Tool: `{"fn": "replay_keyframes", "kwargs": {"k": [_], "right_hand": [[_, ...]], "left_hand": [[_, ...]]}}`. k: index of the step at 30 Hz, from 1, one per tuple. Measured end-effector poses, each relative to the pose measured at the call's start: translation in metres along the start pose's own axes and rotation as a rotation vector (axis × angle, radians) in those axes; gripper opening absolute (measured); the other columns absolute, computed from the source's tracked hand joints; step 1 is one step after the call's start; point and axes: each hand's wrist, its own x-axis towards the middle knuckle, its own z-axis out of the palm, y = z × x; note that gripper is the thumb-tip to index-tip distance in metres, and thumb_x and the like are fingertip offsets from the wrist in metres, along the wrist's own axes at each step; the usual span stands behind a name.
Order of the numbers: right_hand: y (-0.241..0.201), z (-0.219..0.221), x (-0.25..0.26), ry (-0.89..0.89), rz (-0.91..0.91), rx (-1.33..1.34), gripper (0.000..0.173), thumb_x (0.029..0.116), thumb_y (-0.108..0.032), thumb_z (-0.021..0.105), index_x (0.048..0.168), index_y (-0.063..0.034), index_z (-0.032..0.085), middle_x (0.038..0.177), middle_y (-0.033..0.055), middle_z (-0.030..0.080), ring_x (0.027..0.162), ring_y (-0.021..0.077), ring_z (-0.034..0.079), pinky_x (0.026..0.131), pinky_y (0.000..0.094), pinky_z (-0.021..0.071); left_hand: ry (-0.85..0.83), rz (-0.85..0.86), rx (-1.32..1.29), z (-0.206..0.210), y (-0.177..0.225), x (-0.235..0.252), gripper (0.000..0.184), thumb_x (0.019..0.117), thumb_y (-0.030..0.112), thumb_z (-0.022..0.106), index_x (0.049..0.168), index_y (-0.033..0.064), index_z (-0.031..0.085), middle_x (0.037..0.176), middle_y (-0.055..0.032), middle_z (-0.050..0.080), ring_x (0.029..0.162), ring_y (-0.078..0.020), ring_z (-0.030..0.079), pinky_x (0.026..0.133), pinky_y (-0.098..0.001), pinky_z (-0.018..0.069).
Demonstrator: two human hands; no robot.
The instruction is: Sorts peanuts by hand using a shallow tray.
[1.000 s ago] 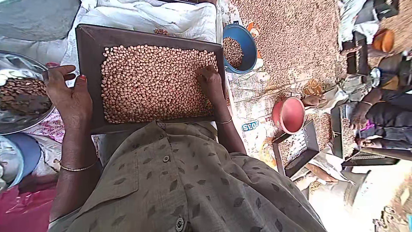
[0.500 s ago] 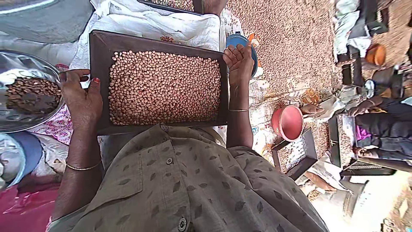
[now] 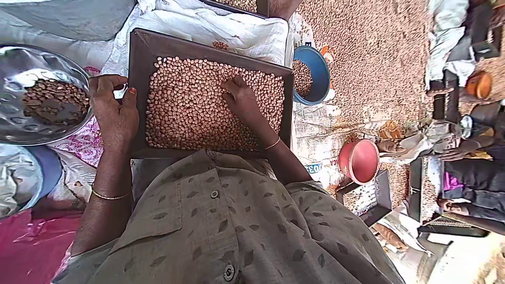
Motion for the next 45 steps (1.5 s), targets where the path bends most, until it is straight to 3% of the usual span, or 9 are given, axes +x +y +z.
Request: {"fn": "replay_keyframes", "kwargs": {"k": [9,15,19,22,27,33,37,40,45], "right_hand": [[0.001,0.003,-0.004,0.077,-0.040,-0.001,0.019,0.0953,-0.003,0.062,0.109,0.0007,0.074,0.115,0.0213,0.069,0.103,0.0341,0.070,0.085,0.0454,0.0587],[0.011,0.002,0.000,0.115,0.008,0.075,0.016,0.0955,-0.007,0.062,0.105,-0.0019,0.074,0.107,0.0166,0.072,0.087,0.0286,0.072,0.074,0.0449,0.0586],[0.030,-0.036,0.003,0.597,0.231,0.886,0.019,0.1062,-0.005,0.045,0.108,0.0047,0.061,0.092,0.0093,0.071,0.067,0.0123,0.067,0.060,0.0267,0.0580],[0.035,-0.075,0.005,0.801,0.518,1.395,0.038,0.1140,-0.038,0.028,0.113,-0.0072,0.050,0.094,0.0069,0.071,0.078,0.0157,0.073,0.071,0.0312,0.0612],[0.015,-0.031,-0.005,0.231,0.179,0.874,0.018,0.1010,-0.001,0.052,0.111,0.0051,0.067,0.099,0.0097,0.072,0.081,0.0144,0.071,0.072,0.0317,0.0622],[-0.004,0.010,-0.002,0.022,-0.042,-0.012,0.019,0.0943,-0.008,0.066,0.109,-0.0042,0.076,0.110,0.0199,0.068,0.100,0.0334,0.069,0.083,0.0464,0.0587],[-0.003,0.014,-0.007,0.064,-0.071,-0.124,0.020,0.0994,-0.011,0.060,0.108,-0.0031,0.076,0.114,0.0188,0.072,0.105,0.0340,0.071,0.083,0.0470,0.0591],[-0.003,0.010,-0.010,0.170,-0.062,-0.066,0.017,0.0990,-0.010,0.060,0.103,-0.0016,0.074,0.105,0.0163,0.073,0.089,0.0290,0.073,0.070,0.0436,0.0594],[-0.037,-0.039,-0.008,0.116,-0.271,0.594,0.021,0.0962,0.001,0.064,0.113,0.0119,0.070,0.107,0.0200,0.073,0.092,0.0174,0.073,0.085,0.0315,0.0624]], "left_hand": [[0.054,0.029,0.043,0.000,0.007,-0.003,0.038,0.1040,0.024,0.048,0.130,-0.0007,0.059,0.147,-0.0263,0.046,0.128,-0.0321,0.053,0.098,-0.0406,0.0502],[0.105,0.114,0.082,0.001,0.013,-0.006,0.036,0.1039,0.021,0.047,0.128,-0.0034,0.059,0.147,-0.0281,0.044,0.120,-0.0328,0.058,0.089,-0.0385,0.0539],[0.079,0.103,0.050,0.002,0.007,-0.004,0.037,0.1037,0.022,0.047,0.128,-0.0028,0.060,0.146,-0.0276,0.046,0.126,-0.0343,0.055,0.096,-0.0423,0.0518],[0.063,0.070,0.001,0.001,0.004,-0.003,0.036,0.1038,0.020,0.047,0.129,-0.0018,0.060,0.144,-0.0256,0.050,0.127,-0.0307,0.055,0.099,-0.0411,0.0502],[0.060,0.053,-0.019,0.001,0.004,-0.002,0.034,0.1035,0.018,0.046,0.128,-0.0013,0.060,0.143,-0.0235,0.052,0.129,-0.0285,0.054,0.103,-0.0420,0.0460],[0.119,0.078,-0.055,0.000,0.006,-0.004,0.033,0.1030,0.014,0.046,0.128,-0.0035,0.060,0.143,-0.0243,0.051,0.127,-0.0243,0.055,0.098,-0.0320,0.0496],[0.186,0.142,-0.069,0.001,0.003,-0.006,0.034,0.1032,0.016,0.045,0.128,-0.0033,0.058,0.142,-0.0252,0.052,0.121,-0.0248,0.058,0.093,-0.0329,0.0509],[0.218,0.187,-0.145,0.002,0.009,-0.010,0.039,0.1066,0.021,0.043,0.133,-0.0054,0.052,0.129,-0.0223,0.057,0.102,-0.0192,0.060,0.084,-0.0315,0.0492],[-0.279,-0.167,-0.691,0.006,0.053,-0.023,0.046,0.1115,0.036,0.029,0.150,0.0116,0.037,0.117,0.0003,0.062,0.089,-0.0083,0.067,0.077,-0.0271,0.0580]]}}
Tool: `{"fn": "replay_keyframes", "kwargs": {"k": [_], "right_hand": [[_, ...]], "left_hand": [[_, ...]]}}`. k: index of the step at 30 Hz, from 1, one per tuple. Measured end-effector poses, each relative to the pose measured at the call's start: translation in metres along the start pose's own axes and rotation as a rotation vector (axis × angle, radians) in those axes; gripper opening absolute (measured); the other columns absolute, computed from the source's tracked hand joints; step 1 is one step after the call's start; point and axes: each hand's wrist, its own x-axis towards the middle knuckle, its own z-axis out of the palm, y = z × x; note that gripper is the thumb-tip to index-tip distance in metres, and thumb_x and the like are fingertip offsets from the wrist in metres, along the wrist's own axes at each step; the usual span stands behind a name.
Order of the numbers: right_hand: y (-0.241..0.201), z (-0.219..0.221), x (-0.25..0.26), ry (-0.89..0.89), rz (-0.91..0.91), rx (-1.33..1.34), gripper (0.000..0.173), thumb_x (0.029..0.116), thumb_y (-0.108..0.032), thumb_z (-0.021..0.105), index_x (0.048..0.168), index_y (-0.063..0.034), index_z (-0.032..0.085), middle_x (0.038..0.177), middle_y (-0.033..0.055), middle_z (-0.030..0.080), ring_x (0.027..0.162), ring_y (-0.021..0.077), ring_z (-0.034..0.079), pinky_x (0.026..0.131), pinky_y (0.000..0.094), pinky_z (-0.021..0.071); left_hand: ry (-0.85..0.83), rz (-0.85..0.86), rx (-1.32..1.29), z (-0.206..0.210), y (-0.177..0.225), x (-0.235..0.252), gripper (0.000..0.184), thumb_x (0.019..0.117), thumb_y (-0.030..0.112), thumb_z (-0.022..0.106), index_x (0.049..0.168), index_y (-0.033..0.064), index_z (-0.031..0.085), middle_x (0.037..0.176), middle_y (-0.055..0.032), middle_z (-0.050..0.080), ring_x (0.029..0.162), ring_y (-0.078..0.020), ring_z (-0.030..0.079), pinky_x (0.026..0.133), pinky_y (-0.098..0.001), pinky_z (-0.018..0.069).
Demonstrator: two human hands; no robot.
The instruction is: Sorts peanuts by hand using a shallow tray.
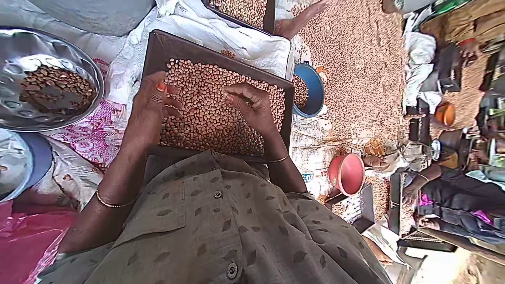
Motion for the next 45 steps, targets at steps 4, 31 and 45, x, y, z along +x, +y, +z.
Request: {"fn": "replay_keyframes", "kwargs": {"k": [4,31,45], "right_hand": [[0.005,-0.016,0.028,0.016,-0.016,-0.143,0.024,0.1004,-0.001,0.057,0.117,0.0105,0.069,0.106,0.0190,0.074,0.092,0.0191,0.074,0.086,0.0346,0.0619],[0.024,-0.009,0.043,0.038,0.150,-0.274,0.024,0.1024,-0.015,0.061,0.109,0.0045,0.073,0.092,0.0126,0.074,0.080,0.0165,0.072,0.076,0.0348,0.0616],[0.063,0.016,0.052,0.181,0.416,-0.672,0.034,0.1016,-0.030,0.058,0.083,-0.0044,0.071,0.071,0.0096,0.065,0.067,0.0242,0.063,0.066,0.0454,0.0486]], "left_hand": [[-0.370,-0.295,-0.406,0.020,0.004,-0.006,0.055,0.1123,0.041,0.016,0.131,0.0141,0.060,0.111,-0.0009,0.071,0.078,-0.0062,0.066,0.062,-0.0188,0.0538],[-0.325,-0.369,-0.408,0.012,-0.016,0.014,0.059,0.1120,0.043,0.012,0.132,0.0123,0.058,0.112,-0.0044,0.072,0.089,-0.0115,0.071,0.072,-0.0237,0.0579],[-0.041,-0.250,-0.445,-0.020,-0.004,0.007,0.049,0.1131,0.031,0.020,0.118,0.0091,0.064,0.099,0.0005,0.071,0.086,-0.0074,0.069,0.075,-0.0215,0.0574]]}}
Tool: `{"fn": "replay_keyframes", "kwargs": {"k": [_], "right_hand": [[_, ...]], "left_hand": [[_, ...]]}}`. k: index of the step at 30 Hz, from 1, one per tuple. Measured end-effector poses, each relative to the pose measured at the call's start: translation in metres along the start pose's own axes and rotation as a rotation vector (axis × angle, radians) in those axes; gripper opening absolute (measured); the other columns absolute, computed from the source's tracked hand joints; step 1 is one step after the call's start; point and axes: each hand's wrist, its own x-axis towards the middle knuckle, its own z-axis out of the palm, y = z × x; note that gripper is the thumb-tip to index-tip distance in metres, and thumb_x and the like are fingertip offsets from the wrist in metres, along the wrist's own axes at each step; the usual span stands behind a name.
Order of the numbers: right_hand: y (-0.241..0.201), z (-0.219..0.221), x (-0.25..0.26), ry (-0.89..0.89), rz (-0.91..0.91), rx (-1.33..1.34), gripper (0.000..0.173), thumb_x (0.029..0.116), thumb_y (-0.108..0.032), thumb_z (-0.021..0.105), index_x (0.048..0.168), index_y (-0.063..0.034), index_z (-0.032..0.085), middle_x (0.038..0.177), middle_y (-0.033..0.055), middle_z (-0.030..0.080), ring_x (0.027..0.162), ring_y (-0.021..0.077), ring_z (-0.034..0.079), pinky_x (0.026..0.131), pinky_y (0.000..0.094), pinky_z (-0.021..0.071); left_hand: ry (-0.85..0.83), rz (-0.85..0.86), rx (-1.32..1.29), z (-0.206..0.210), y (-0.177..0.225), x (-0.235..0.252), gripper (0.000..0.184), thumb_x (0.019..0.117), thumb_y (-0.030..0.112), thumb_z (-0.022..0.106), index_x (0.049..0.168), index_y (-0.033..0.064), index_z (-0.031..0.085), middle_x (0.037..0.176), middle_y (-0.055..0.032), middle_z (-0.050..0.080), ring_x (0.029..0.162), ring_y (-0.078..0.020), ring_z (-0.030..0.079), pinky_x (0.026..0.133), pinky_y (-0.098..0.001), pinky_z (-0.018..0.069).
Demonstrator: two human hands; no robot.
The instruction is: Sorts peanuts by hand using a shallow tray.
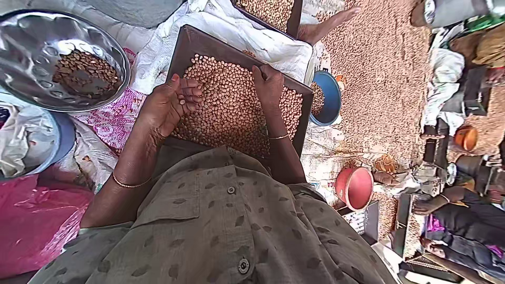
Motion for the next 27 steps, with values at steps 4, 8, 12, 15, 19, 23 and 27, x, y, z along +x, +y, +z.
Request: {"fn": "replay_keyframes", "kwargs": {"k": [4,8,12,15,19,23,27], "right_hand": [[-0.053,-0.023,-0.031,-0.378,-0.316,0.732,0.024,0.1044,-0.010,0.055,0.110,0.0081,0.069,0.080,0.0054,0.070,0.063,0.0066,0.065,0.061,0.0254,0.0584],[-0.061,0.000,-0.048,-0.454,-0.461,0.536,0.015,0.0972,-0.002,0.063,0.105,0.0045,0.074,0.097,0.0152,0.072,0.083,0.0167,0.069,0.077,0.0303,0.0586],[-0.057,0.027,-0.066,-0.500,-0.544,0.065,0.017,0.0967,-0.007,0.063,0.107,0.0009,0.074,0.116,0.0215,0.068,0.113,0.0370,0.067,0.094,0.0469,0.0566],[-0.061,0.025,-0.067,-0.510,-0.544,-0.037,0.017,0.0990,-0.009,0.061,0.106,0.0013,0.072,0.123,0.0209,0.069,0.120,0.0382,0.065,0.097,0.0478,0.0559],[-0.058,0.018,-0.060,-0.375,-0.474,0.324,0.012,0.0952,-0.005,0.064,0.100,0.0013,0.074,0.099,0.0155,0.072,0.082,0.0217,0.070,0.072,0.0354,0.0591],[-0.087,-0.013,-0.050,-0.515,-0.468,0.799,0.020,0.0977,0.001,0.062,0.113,0.0102,0.070,0.105,0.0172,0.072,0.088,0.0133,0.071,0.082,0.0272,0.0609],[-0.084,0.015,-0.020,-0.372,-0.540,0.418,0.019,0.0970,0.001,0.058,0.104,0.0028,0.076,0.099,0.0164,0.073,0.091,0.0208,0.070,0.084,0.0320,0.0570]], "left_hand": [[-0.069,-0.096,0.046,0.009,-0.004,-0.005,0.054,0.1125,0.040,0.016,0.124,0.0106,0.059,0.106,-0.0007,0.072,0.088,-0.0084,0.071,0.071,-0.0212,0.0570],[-0.069,-0.022,-0.151,0.003,0.003,-0.014,0.049,0.1135,0.029,0.018,0.105,0.0135,0.064,0.080,0.0071,0.061,0.053,0.0026,0.045,0.046,-0.0097,0.0369],[0.007,0.067,-0.295,-0.016,0.017,-0.025,0.041,0.1126,0.022,0.024,0.099,0.0143,0.062,0.077,0.0077,0.058,0.049,0.0041,0.043,0.043,-0.0079,0.0352],[0.066,0.090,-0.325,-0.021,0.016,-0.026,0.040,0.1124,0.020,0.024,0.102,0.0124,0.062,0.080,0.0058,0.059,0.053,0.0032,0.047,0.045,-0.0079,0.0374],[0.077,0.011,-0.125,-0.013,0.008,-0.027,0.050,0.1137,0.030,0.019,0.118,0.0074,0.063,0.099,-0.0009,0.071,0.074,-0.0045,0.066,0.063,-0.0153,0.0534],[0.009,-0.116,0.026,0.002,0.006,-0.026,0.057,0.1131,0.041,0.015,0.118,0.0112,0.064,0.094,0.0020,0.071,0.064,-0.0018,0.060,0.052,-0.0142,0.0459],[-0.063,0.025,-0.155,-0.009,0.003,-0.023,0.046,0.1128,0.024,0.022,0.104,0.0107,0.066,0.076,0.0067,0.059,0.046,0.0036,0.041,0.040,-0.0090,0.0331]]}}
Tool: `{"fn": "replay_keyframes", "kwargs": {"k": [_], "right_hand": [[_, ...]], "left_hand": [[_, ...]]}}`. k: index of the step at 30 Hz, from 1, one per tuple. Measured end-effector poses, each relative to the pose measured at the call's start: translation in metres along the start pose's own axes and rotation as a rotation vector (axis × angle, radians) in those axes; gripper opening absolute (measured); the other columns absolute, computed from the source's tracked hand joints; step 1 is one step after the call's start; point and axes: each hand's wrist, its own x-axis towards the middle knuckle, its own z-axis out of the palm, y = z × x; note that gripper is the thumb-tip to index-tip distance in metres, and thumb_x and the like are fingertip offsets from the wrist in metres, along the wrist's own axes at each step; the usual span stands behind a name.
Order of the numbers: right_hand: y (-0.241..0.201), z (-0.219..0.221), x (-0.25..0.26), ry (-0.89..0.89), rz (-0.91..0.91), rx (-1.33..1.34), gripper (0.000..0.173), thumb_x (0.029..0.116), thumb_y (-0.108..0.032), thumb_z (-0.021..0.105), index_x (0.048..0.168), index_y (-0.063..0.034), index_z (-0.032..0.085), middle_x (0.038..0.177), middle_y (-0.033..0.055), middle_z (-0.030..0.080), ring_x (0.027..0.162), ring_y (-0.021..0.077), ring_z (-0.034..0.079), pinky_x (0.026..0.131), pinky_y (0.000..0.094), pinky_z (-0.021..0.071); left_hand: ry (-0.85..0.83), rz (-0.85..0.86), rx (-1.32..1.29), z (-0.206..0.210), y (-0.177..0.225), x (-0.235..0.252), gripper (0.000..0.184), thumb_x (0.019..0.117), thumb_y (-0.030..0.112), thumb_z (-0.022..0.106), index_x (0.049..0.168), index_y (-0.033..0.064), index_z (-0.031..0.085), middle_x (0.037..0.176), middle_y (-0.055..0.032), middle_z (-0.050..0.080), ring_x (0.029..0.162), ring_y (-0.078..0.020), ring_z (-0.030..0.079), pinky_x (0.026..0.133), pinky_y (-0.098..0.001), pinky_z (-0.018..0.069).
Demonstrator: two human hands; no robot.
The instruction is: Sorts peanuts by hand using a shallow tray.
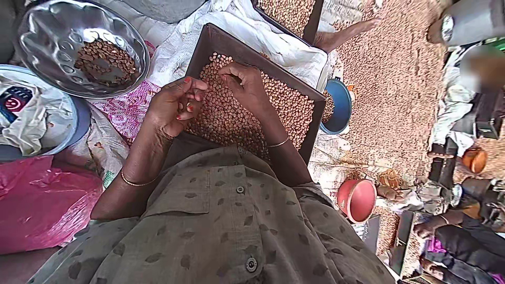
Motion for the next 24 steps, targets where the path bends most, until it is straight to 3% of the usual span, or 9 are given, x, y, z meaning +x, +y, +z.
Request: {"fn": "replay_keyframes", "kwargs": {"k": [3,7,10,13,16,18,20,22,24], "right_hand": [[0.019,0.025,0.003,-0.195,0.133,-0.353,0.020,0.0962,-0.004,0.062,0.111,-0.0024,0.076,0.115,0.0186,0.068,0.114,0.0346,0.064,0.099,0.0446,0.0531],[0.020,0.044,-0.005,-0.154,0.124,-0.472,0.019,0.0981,-0.006,0.060,0.109,-0.0012,0.075,0.122,0.0197,0.069,0.124,0.0388,0.061,0.106,0.0453,0.0501],[0.026,0.041,-0.005,-0.086,0.110,-0.441,0.016,0.0985,-0.007,0.061,0.104,-0.0011,0.074,0.115,0.0176,0.071,0.115,0.0355,0.066,0.096,0.0443,0.0552],[0.035,0.035,-0.006,0.090,0.116,-0.292,0.015,0.0980,-0.011,0.064,0.101,-0.0015,0.075,0.101,0.0153,0.074,0.093,0.0279,0.073,0.080,0.0427,0.0588],[0.018,0.021,-0.004,0.250,0.072,0.029,0.012,0.0968,-0.007,0.067,0.101,0.0030,0.072,0.093,0.0123,0.073,0.078,0.0139,0.070,0.071,0.0286,0.0585],[-0.015,0.013,-0.004,0.176,0.001,0.340,0.019,0.0975,0.000,0.064,0.113,0.0112,0.068,0.099,0.0152,0.072,0.082,0.0139,0.071,0.075,0.0291,0.0626],[-0.037,0.012,-0.007,0.079,-0.026,0.442,0.024,0.0998,0.001,0.058,0.119,0.0142,0.064,0.099,0.0162,0.071,0.082,0.0157,0.071,0.075,0.0314,0.0629],[-0.039,0.012,-0.014,0.018,-0.026,0.398,0.016,0.0997,0.001,0.058,0.109,0.0116,0.066,0.091,0.0139,0.070,0.076,0.0126,0.070,0.071,0.0284,0.0615],[-0.033,0.012,-0.028,-0.151,-0.012,0.315,0.012,0.0964,0.000,0.063,0.101,0.0067,0.071,0.091,0.0128,0.071,0.078,0.0118,0.067,0.073,0.0266,0.0581]], "left_hand": [[0.048,0.076,-0.104,-0.015,0.007,-0.004,0.041,0.1122,0.021,0.025,0.102,0.0132,0.064,0.072,0.0084,0.055,0.048,0.0039,0.042,0.041,-0.0085,0.0344],[0.119,0.110,-0.177,-0.031,0.016,-0.011,0.041,0.1124,0.022,0.023,0.100,0.0148,0.062,0.071,0.0091,0.055,0.048,0.0037,0.043,0.042,-0.0086,0.0345],[0.120,0.127,-0.182,-0.033,0.015,-0.010,0.041,0.1123,0.021,0.024,0.102,0.0135,0.063,0.072,0.0082,0.056,0.049,0.0036,0.045,0.042,-0.0086,0.0365],[0.126,0.102,-0.076,-0.027,0.012,-0.010,0.045,0.1128,0.024,0.021,0.112,0.0109,0.065,0.080,0.0061,0.061,0.054,0.0011,0.050,0.046,-0.0104,0.0407],[0.126,0.016,0.098,-0.017,0.011,-0.011,0.054,0.1133,0.036,0.017,0.123,0.0104,0.064,0.095,0.0027,0.071,0.064,-0.0012,0.060,0.052,-0.0128,0.0463],[0.111,-0.020,0.148,-0.008,0.009,-0.017,0.057,0.1129,0.041,0.016,0.127,0.0105,0.061,0.098,0.0008,0.072,0.062,-0.0015,0.059,0.050,-0.0133,0.0447],[0.062,-0.047,0.138,-0.005,0.007,-0.017,0.059,0.1128,0.042,0.015,0.122,0.0115,0.063,0.095,0.0011,0.072,0.060,-0.0012,0.057,0.048,-0.0132,0.0412],[0.015,-0.028,0.085,-0.009,0.008,-0.012,0.057,0.1133,0.036,0.013,0.115,0.0110,0.065,0.086,0.0038,0.066,0.056,0.0003,0.051,0.046,-0.0119,0.0378],[0.045,0.030,0.002,-0.015,0.007,-0.013,0.050,0.1134,0.026,0.018,0.107,0.0106,0.065,0.077,0.0064,0.059,0.050,0.0019,0.045,0.042,-0.0100,0.0341]]}}
